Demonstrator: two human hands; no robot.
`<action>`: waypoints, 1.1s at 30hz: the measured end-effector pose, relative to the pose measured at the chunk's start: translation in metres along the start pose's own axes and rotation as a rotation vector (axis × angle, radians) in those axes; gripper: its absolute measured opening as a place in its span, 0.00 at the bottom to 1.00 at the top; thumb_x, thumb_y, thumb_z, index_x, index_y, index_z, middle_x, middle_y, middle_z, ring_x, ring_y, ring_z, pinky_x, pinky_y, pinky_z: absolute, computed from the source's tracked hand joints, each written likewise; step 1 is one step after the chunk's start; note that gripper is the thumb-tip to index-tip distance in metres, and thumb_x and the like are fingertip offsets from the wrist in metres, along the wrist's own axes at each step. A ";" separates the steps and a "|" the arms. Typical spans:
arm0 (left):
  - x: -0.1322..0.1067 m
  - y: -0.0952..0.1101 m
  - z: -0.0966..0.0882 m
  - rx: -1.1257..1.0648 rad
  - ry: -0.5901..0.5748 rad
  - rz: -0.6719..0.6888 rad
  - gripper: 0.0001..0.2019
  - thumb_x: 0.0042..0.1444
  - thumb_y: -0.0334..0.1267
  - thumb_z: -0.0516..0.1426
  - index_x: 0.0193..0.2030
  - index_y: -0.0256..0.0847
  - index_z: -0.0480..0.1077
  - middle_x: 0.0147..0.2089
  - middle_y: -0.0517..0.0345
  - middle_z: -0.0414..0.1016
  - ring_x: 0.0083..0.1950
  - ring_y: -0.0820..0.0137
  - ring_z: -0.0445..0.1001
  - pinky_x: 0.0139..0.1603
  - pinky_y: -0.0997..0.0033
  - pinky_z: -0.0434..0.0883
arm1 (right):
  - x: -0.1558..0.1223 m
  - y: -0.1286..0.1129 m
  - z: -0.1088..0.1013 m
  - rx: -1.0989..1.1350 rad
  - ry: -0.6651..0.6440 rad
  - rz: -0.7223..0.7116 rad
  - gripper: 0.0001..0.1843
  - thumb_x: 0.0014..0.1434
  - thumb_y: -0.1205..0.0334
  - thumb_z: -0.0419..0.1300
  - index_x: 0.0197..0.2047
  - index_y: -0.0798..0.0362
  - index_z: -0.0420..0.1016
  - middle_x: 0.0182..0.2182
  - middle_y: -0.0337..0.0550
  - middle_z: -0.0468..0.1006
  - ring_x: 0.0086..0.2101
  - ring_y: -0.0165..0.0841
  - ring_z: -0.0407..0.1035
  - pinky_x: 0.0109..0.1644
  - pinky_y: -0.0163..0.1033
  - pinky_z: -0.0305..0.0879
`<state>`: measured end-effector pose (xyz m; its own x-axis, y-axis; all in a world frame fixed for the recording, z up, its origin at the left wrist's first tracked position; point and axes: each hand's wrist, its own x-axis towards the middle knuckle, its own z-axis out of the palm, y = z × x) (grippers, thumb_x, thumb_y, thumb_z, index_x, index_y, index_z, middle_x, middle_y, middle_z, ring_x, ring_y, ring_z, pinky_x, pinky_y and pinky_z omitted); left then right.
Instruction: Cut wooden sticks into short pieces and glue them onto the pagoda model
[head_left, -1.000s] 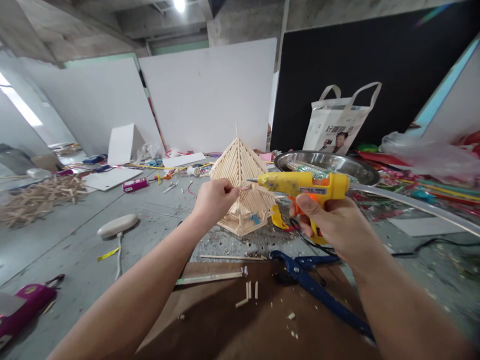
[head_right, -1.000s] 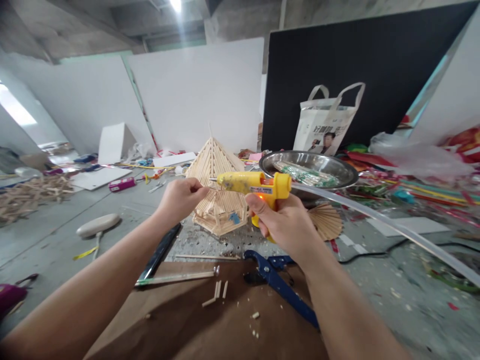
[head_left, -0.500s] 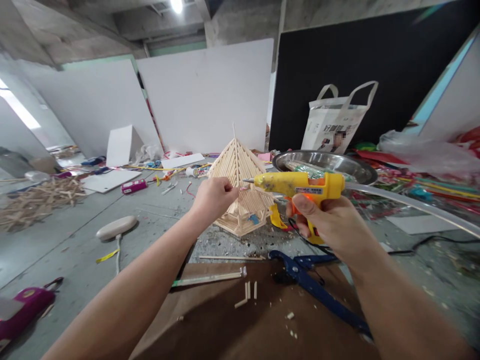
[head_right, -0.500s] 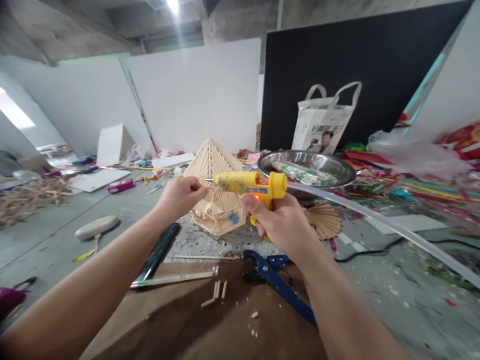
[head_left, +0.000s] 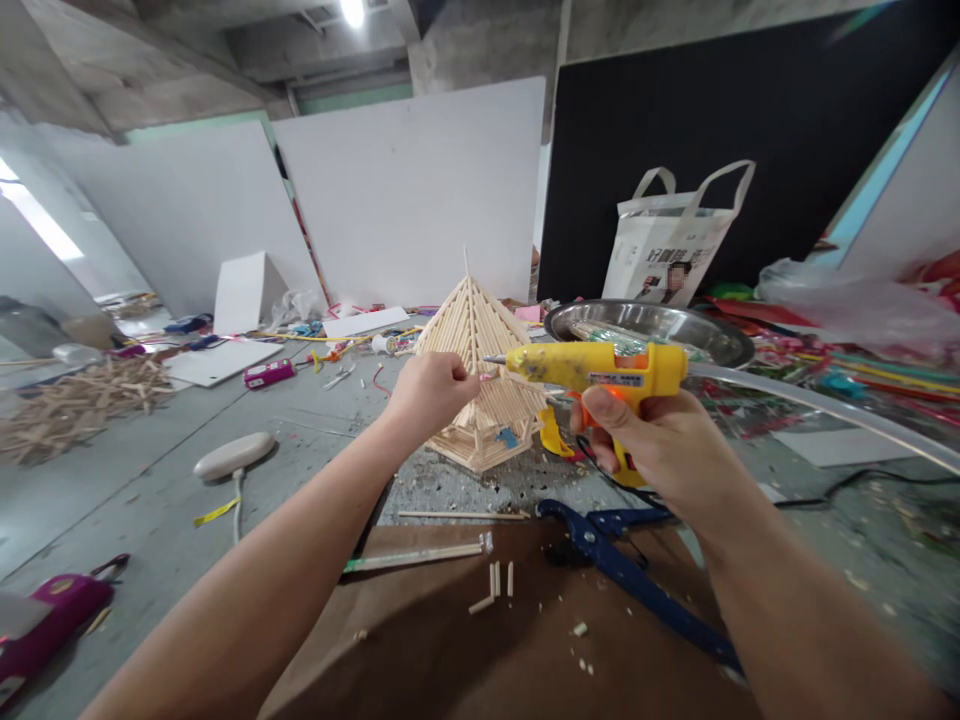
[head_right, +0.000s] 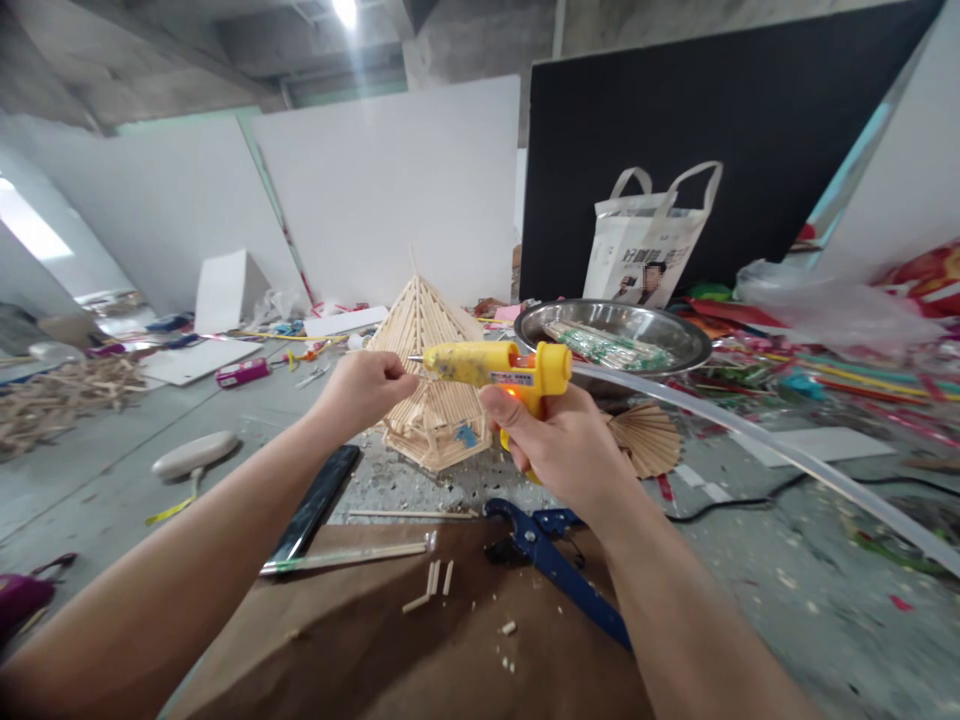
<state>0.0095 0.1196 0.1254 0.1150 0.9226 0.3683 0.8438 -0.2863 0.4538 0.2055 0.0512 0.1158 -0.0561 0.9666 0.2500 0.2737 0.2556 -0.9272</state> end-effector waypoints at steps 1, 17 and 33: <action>0.000 0.000 0.000 -0.002 -0.002 -0.001 0.11 0.41 0.41 0.52 0.14 0.39 0.62 0.14 0.62 0.59 0.18 0.77 0.55 0.21 0.75 0.50 | 0.000 0.001 0.000 0.001 0.005 -0.006 0.18 0.49 0.45 0.53 0.24 0.53 0.64 0.17 0.37 0.66 0.14 0.23 0.56 0.17 0.32 0.53; -0.016 -0.019 0.007 0.047 0.129 0.130 0.12 0.42 0.46 0.56 0.30 0.41 0.66 0.22 0.63 0.67 0.21 0.78 0.61 0.23 0.76 0.56 | 0.002 0.012 0.001 0.026 0.023 -0.045 0.15 0.49 0.48 0.54 0.26 0.51 0.65 0.20 0.37 0.69 0.14 0.23 0.57 0.15 0.32 0.52; -0.020 -0.033 0.033 0.122 0.506 0.503 0.09 0.53 0.37 0.50 0.36 0.40 0.71 0.32 0.59 0.75 0.31 0.78 0.71 0.28 0.80 0.65 | 0.002 0.012 0.000 0.055 0.016 -0.052 0.14 0.49 0.48 0.54 0.25 0.51 0.66 0.21 0.37 0.69 0.14 0.23 0.56 0.15 0.32 0.52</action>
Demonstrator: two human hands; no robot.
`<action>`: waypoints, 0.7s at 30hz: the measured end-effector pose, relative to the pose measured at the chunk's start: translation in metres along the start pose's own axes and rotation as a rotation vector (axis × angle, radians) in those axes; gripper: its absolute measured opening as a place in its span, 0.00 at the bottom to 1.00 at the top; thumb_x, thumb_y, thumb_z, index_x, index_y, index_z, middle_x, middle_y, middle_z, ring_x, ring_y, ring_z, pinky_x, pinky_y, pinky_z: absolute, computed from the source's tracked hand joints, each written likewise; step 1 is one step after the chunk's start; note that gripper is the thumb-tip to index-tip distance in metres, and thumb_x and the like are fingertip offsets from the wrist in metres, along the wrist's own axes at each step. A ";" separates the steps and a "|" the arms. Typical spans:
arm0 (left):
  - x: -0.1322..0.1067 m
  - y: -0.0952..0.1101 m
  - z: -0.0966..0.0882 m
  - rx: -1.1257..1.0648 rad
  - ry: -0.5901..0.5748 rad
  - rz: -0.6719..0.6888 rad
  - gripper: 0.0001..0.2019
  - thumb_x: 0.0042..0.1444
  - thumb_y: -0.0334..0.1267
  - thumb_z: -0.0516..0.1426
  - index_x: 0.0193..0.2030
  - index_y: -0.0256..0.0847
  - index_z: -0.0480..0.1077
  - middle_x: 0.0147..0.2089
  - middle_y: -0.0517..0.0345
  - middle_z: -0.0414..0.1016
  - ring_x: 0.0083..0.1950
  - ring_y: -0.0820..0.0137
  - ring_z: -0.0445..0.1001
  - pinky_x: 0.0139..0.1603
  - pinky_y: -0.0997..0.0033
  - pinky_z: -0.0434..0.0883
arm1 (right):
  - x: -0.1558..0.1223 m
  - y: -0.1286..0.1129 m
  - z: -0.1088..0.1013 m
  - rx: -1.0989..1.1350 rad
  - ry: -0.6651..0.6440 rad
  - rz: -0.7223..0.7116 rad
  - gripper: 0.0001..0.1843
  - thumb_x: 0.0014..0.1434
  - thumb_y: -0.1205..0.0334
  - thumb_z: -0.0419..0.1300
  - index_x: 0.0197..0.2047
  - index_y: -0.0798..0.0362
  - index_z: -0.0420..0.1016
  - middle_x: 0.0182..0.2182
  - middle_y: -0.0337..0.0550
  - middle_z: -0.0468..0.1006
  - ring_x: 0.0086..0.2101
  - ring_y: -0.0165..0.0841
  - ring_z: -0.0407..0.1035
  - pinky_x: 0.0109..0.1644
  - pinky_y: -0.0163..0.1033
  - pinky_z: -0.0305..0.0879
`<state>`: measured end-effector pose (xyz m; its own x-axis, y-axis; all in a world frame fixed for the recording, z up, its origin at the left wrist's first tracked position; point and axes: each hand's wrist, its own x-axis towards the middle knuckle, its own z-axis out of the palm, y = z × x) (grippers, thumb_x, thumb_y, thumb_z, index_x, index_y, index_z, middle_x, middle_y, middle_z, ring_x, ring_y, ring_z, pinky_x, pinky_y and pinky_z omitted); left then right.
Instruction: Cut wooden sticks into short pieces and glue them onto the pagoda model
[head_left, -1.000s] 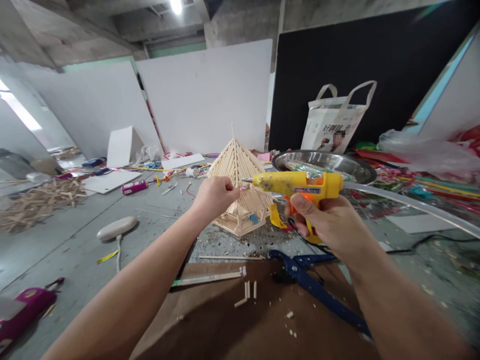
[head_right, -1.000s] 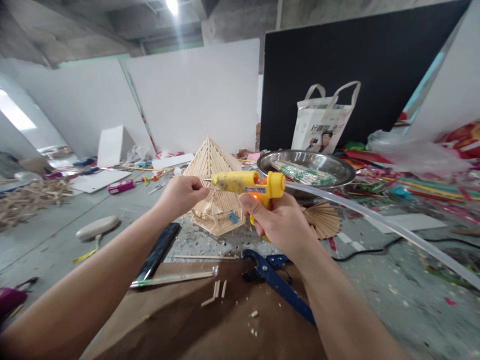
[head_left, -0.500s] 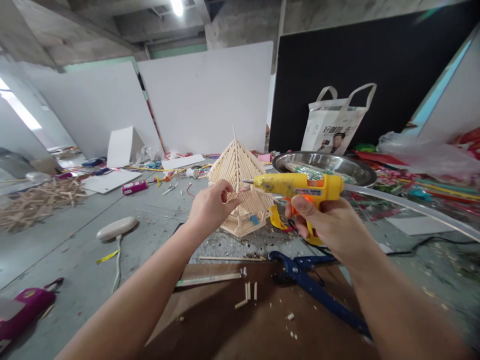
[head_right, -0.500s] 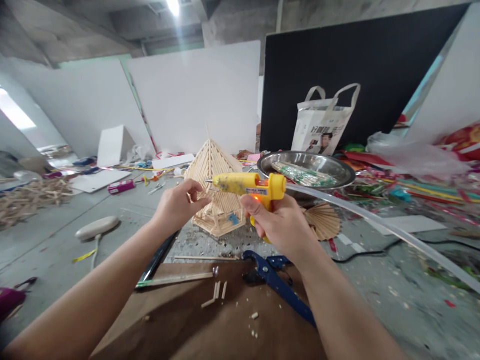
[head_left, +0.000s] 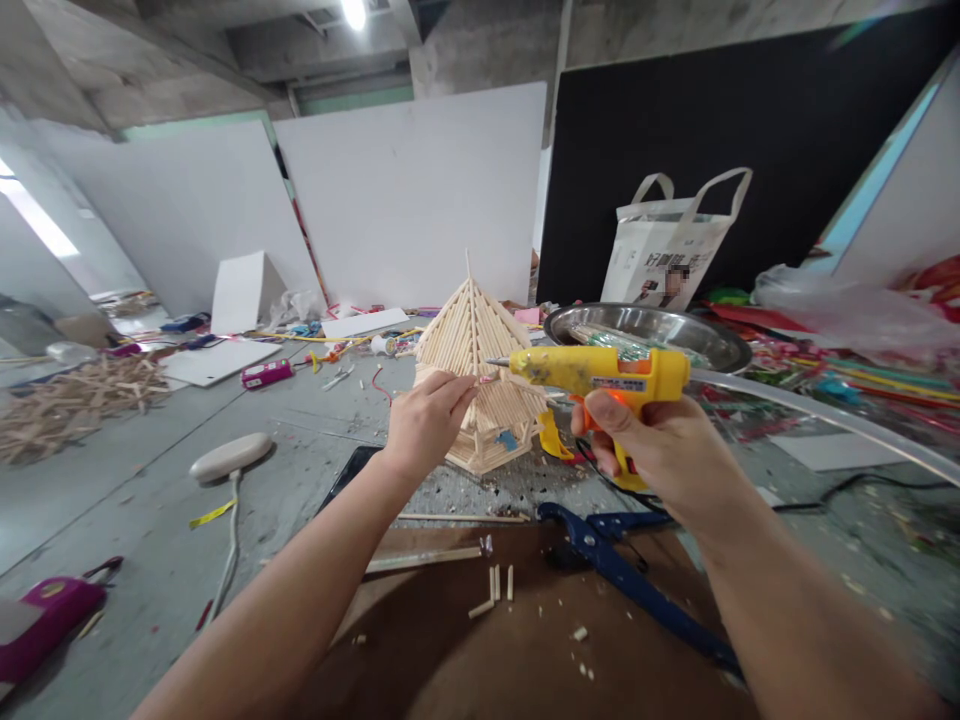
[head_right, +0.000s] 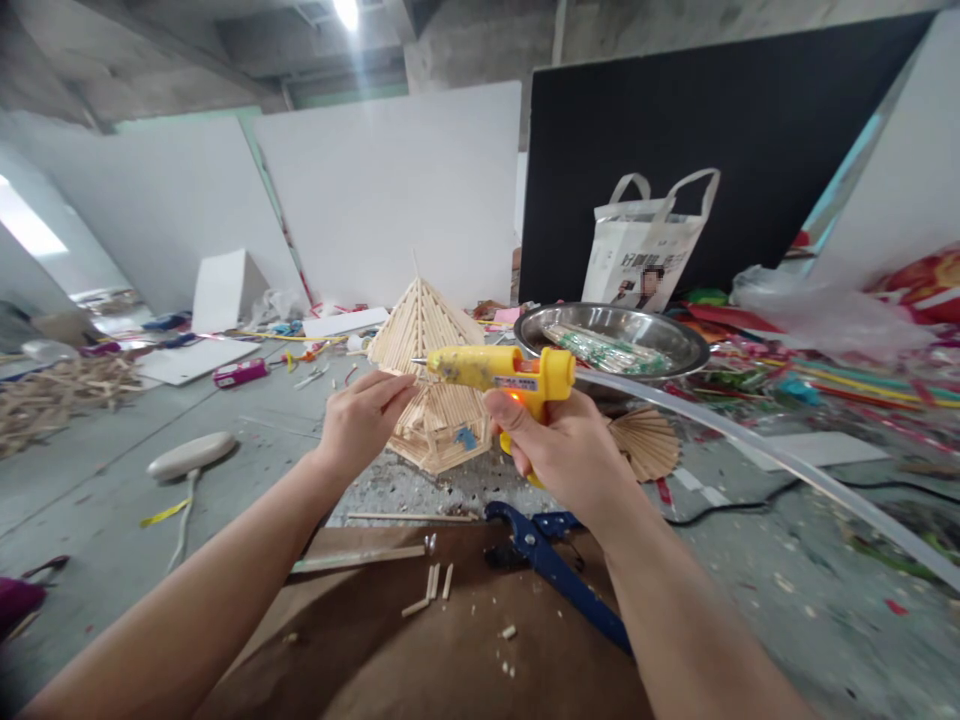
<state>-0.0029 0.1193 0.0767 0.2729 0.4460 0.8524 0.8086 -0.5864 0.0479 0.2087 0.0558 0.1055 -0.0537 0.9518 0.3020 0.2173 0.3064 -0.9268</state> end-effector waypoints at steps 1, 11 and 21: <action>0.000 0.000 0.000 0.002 0.013 0.013 0.09 0.53 0.37 0.50 0.35 0.40 0.71 0.31 0.59 0.75 0.30 0.78 0.71 0.28 0.80 0.65 | 0.000 0.000 0.000 -0.002 -0.002 0.003 0.14 0.49 0.48 0.54 0.25 0.51 0.66 0.20 0.37 0.69 0.14 0.23 0.56 0.15 0.32 0.52; 0.000 -0.002 0.002 0.132 0.026 0.121 0.08 0.53 0.35 0.50 0.33 0.43 0.71 0.26 0.63 0.73 0.25 0.80 0.68 0.22 0.80 0.60 | 0.000 0.003 -0.001 -0.012 0.002 0.012 0.14 0.50 0.48 0.53 0.26 0.50 0.66 0.18 0.36 0.68 0.14 0.24 0.57 0.16 0.33 0.52; 0.000 0.002 -0.001 0.160 -0.030 0.127 0.09 0.54 0.36 0.48 0.33 0.43 0.70 0.25 0.62 0.71 0.26 0.78 0.67 0.23 0.78 0.60 | 0.000 0.002 0.000 -0.017 -0.003 0.015 0.14 0.50 0.49 0.53 0.26 0.51 0.67 0.16 0.36 0.66 0.14 0.24 0.57 0.16 0.32 0.52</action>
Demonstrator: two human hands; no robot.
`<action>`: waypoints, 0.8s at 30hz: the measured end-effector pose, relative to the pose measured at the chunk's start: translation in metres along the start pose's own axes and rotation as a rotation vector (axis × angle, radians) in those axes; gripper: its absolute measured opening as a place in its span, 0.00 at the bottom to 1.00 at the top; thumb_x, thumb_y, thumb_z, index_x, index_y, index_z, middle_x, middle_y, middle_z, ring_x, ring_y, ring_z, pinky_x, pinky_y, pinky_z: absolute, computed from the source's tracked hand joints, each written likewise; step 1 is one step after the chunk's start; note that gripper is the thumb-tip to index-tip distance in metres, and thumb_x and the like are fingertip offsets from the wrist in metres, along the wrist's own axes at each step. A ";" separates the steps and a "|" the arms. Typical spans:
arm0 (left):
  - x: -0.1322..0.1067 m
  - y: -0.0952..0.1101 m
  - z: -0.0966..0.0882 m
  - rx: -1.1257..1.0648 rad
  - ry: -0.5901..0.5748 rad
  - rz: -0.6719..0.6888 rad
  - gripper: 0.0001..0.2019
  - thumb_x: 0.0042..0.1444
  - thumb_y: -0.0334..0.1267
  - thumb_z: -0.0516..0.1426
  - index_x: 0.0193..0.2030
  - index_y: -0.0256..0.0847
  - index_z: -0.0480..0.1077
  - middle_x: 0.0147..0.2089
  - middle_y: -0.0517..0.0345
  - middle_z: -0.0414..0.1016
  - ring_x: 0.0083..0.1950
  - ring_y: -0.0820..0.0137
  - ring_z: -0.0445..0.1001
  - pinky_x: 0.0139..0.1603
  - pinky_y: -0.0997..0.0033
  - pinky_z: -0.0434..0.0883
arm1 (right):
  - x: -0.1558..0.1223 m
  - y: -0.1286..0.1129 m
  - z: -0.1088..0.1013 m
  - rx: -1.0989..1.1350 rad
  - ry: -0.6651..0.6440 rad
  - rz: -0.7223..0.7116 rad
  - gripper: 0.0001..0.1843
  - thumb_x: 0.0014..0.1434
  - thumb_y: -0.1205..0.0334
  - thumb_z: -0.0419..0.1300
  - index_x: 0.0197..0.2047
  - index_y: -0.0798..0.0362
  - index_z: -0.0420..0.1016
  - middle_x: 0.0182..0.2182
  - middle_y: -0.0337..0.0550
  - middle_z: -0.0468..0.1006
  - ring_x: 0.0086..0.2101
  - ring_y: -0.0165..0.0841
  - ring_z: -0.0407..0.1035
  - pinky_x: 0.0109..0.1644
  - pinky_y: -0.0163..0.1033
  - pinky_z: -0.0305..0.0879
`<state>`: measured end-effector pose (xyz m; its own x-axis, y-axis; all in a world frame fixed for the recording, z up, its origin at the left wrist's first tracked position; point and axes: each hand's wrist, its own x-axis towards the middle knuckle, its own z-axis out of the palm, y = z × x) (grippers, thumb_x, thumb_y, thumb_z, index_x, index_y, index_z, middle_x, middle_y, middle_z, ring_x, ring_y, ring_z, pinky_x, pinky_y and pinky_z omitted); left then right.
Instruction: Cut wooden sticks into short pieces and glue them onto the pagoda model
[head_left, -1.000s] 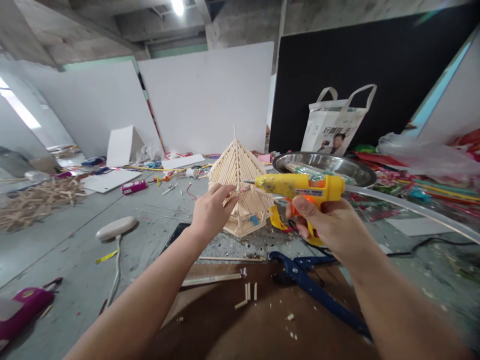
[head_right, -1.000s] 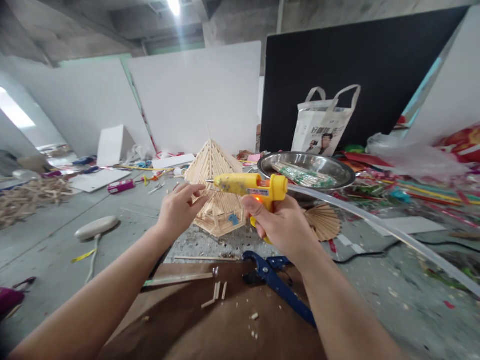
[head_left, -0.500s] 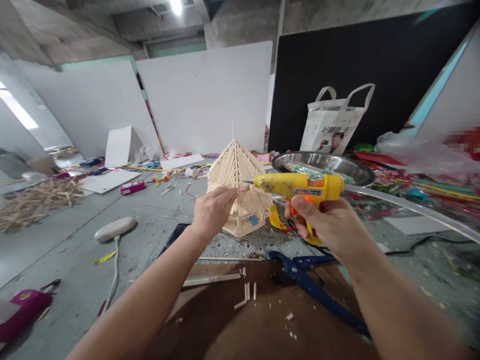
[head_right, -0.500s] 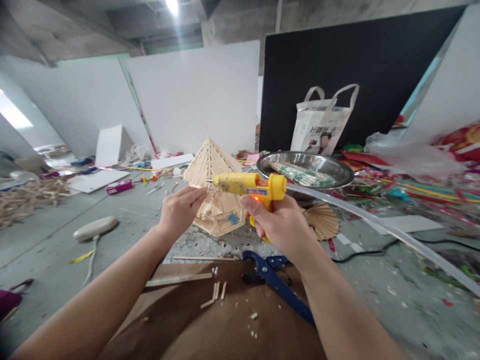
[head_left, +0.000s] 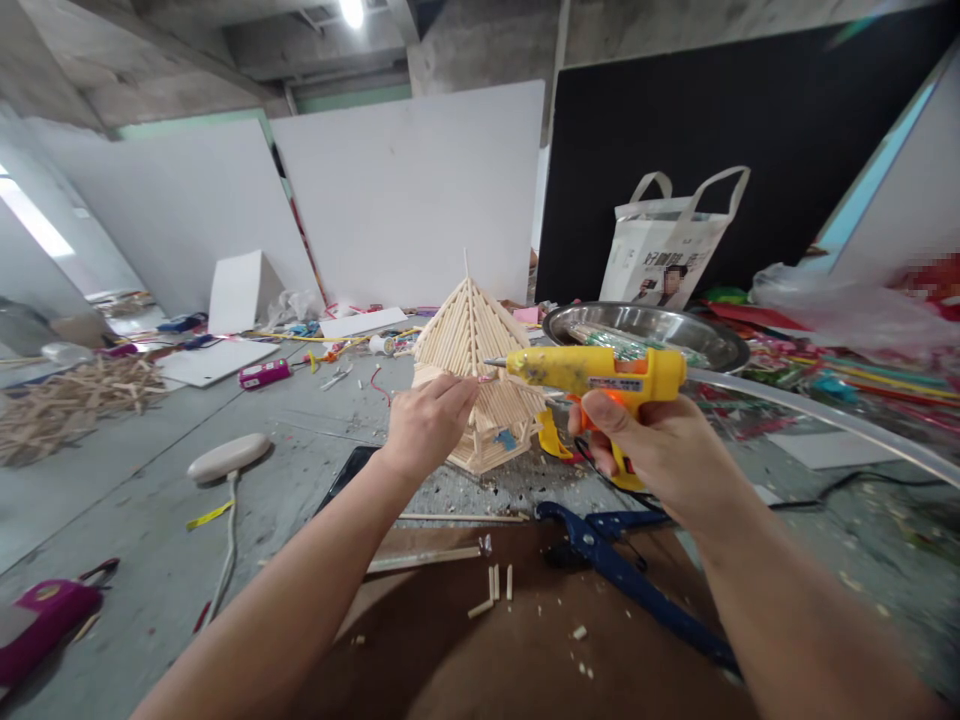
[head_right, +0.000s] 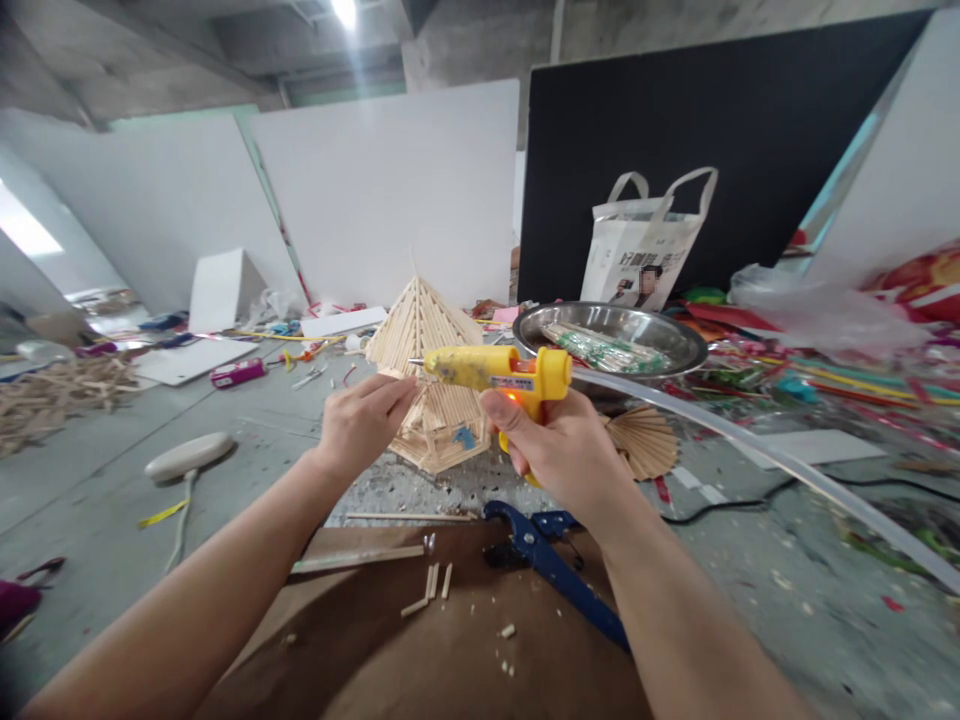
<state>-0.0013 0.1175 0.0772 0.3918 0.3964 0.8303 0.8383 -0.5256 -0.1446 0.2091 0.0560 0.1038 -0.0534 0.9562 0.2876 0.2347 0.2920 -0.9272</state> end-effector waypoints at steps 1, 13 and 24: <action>0.000 0.000 -0.001 -0.005 -0.004 0.000 0.10 0.54 0.36 0.48 0.33 0.43 0.70 0.25 0.61 0.71 0.26 0.78 0.67 0.23 0.78 0.60 | 0.000 0.000 0.000 0.003 -0.003 -0.002 0.14 0.50 0.49 0.53 0.26 0.51 0.67 0.16 0.36 0.66 0.14 0.24 0.57 0.16 0.32 0.52; 0.008 -0.001 -0.009 0.060 -0.095 0.057 0.13 0.56 0.36 0.46 0.27 0.41 0.69 0.24 0.59 0.69 0.26 0.77 0.66 0.21 0.76 0.56 | -0.001 -0.001 0.001 0.001 0.005 -0.002 0.14 0.50 0.49 0.54 0.27 0.51 0.66 0.18 0.37 0.68 0.14 0.23 0.57 0.16 0.32 0.53; 0.012 -0.002 -0.012 0.045 -0.177 0.065 0.14 0.56 0.36 0.45 0.28 0.40 0.69 0.25 0.58 0.69 0.26 0.75 0.65 0.24 0.75 0.59 | 0.000 0.002 0.002 0.024 0.006 0.003 0.13 0.50 0.50 0.54 0.27 0.51 0.66 0.16 0.36 0.67 0.14 0.24 0.57 0.16 0.32 0.52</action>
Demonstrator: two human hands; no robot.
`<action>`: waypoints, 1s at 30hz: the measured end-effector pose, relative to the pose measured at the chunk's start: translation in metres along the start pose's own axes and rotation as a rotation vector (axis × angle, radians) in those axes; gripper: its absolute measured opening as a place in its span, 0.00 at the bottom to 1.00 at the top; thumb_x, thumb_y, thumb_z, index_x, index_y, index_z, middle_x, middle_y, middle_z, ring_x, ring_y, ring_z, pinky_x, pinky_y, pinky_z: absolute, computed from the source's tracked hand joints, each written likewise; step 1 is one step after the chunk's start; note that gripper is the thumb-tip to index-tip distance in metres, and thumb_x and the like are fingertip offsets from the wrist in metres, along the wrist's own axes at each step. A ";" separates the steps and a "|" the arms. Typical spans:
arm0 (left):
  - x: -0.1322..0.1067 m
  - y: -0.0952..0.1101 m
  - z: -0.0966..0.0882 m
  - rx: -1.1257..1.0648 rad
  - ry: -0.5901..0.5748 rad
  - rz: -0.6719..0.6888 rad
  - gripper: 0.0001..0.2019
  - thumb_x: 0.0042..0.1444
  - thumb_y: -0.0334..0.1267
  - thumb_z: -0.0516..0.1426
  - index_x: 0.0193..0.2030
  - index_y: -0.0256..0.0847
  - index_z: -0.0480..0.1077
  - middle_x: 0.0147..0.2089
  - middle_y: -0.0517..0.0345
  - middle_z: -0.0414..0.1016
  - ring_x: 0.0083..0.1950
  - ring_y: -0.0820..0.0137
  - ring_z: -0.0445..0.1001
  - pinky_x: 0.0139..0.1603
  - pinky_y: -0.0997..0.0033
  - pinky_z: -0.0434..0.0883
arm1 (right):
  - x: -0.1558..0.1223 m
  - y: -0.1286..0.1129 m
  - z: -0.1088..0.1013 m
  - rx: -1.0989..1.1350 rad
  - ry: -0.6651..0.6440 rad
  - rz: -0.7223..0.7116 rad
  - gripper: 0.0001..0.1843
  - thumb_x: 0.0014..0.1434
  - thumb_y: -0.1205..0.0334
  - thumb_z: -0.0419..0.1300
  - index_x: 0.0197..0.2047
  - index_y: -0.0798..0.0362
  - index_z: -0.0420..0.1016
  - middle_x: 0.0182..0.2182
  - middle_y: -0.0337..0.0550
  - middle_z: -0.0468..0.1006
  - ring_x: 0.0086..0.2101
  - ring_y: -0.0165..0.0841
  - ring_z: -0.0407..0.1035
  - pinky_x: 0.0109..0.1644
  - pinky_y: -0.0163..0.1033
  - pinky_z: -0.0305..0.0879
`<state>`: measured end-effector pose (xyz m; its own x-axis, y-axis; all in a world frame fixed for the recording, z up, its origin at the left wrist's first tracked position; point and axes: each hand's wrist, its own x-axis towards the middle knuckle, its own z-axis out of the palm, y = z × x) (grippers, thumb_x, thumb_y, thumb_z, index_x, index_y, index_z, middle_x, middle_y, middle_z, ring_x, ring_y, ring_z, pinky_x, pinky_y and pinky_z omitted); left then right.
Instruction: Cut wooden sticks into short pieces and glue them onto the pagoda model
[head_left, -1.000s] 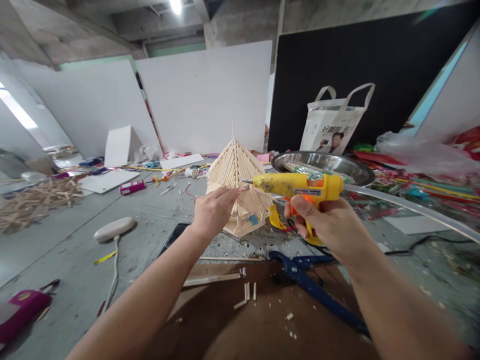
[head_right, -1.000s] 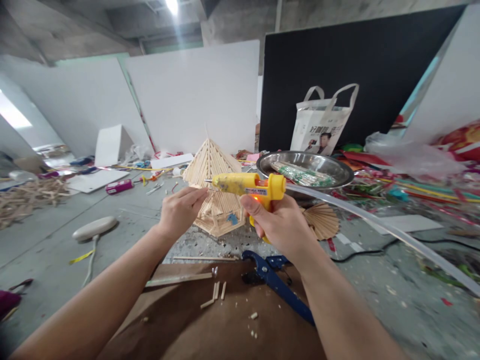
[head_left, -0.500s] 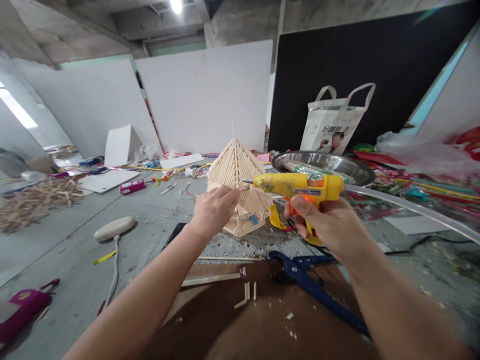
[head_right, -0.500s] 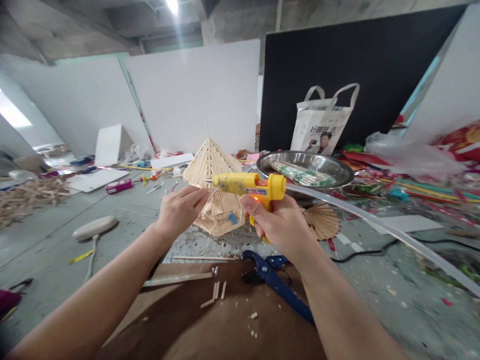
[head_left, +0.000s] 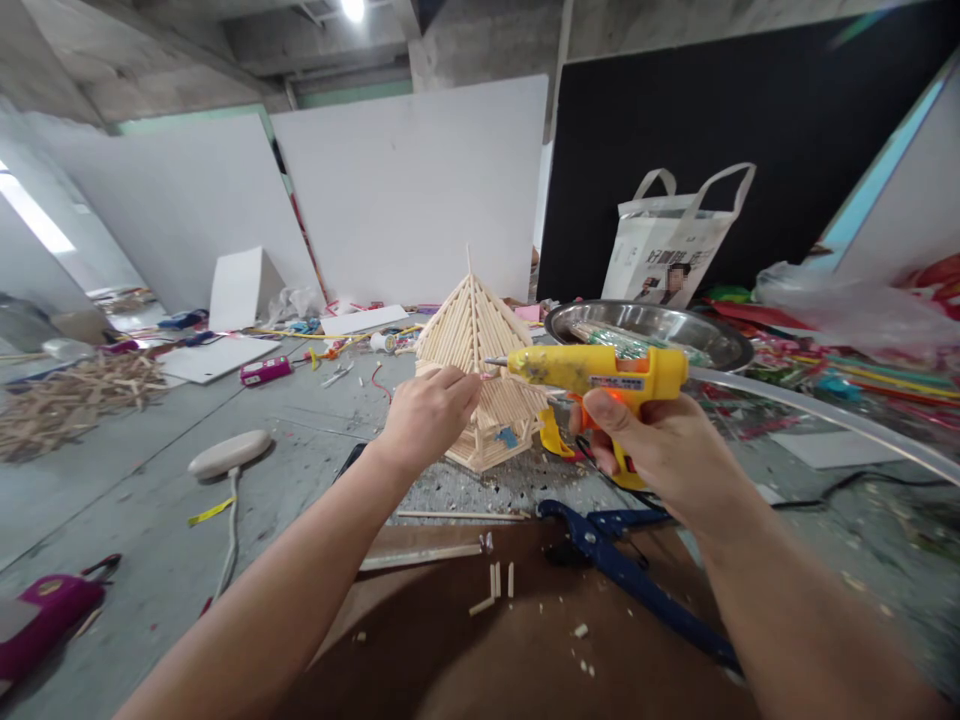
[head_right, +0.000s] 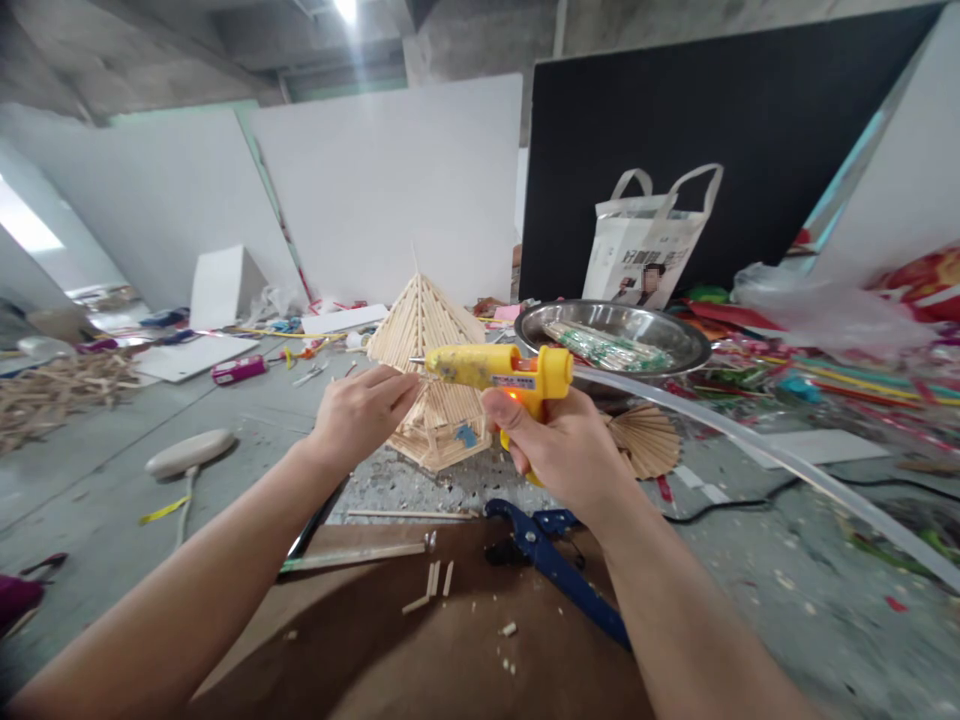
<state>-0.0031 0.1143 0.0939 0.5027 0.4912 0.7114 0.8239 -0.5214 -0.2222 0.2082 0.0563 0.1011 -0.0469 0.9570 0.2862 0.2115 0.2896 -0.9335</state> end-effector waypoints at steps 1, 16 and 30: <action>0.000 0.000 0.000 -0.004 -0.004 -0.003 0.14 0.56 0.36 0.45 0.29 0.41 0.70 0.25 0.58 0.69 0.26 0.75 0.65 0.24 0.75 0.59 | 0.000 0.001 0.000 0.000 0.001 0.000 0.13 0.50 0.50 0.54 0.27 0.51 0.66 0.16 0.36 0.67 0.14 0.24 0.56 0.16 0.32 0.52; 0.001 0.000 -0.002 -0.026 -0.015 -0.012 0.14 0.56 0.37 0.45 0.28 0.40 0.70 0.24 0.57 0.68 0.26 0.75 0.64 0.24 0.74 0.60 | 0.000 -0.004 0.001 -0.005 -0.014 -0.013 0.13 0.50 0.50 0.54 0.26 0.52 0.66 0.18 0.37 0.68 0.14 0.23 0.57 0.16 0.31 0.53; 0.000 -0.002 -0.001 0.014 0.012 0.020 0.12 0.55 0.36 0.46 0.28 0.41 0.70 0.24 0.58 0.69 0.25 0.75 0.65 0.23 0.75 0.58 | 0.000 -0.003 0.002 0.003 -0.007 -0.018 0.13 0.50 0.49 0.54 0.27 0.52 0.66 0.22 0.38 0.70 0.14 0.22 0.56 0.15 0.31 0.52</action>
<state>-0.0050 0.1141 0.0949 0.5158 0.4723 0.7147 0.8174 -0.5211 -0.2456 0.2056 0.0557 0.1040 -0.0574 0.9518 0.3013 0.2079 0.3066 -0.9289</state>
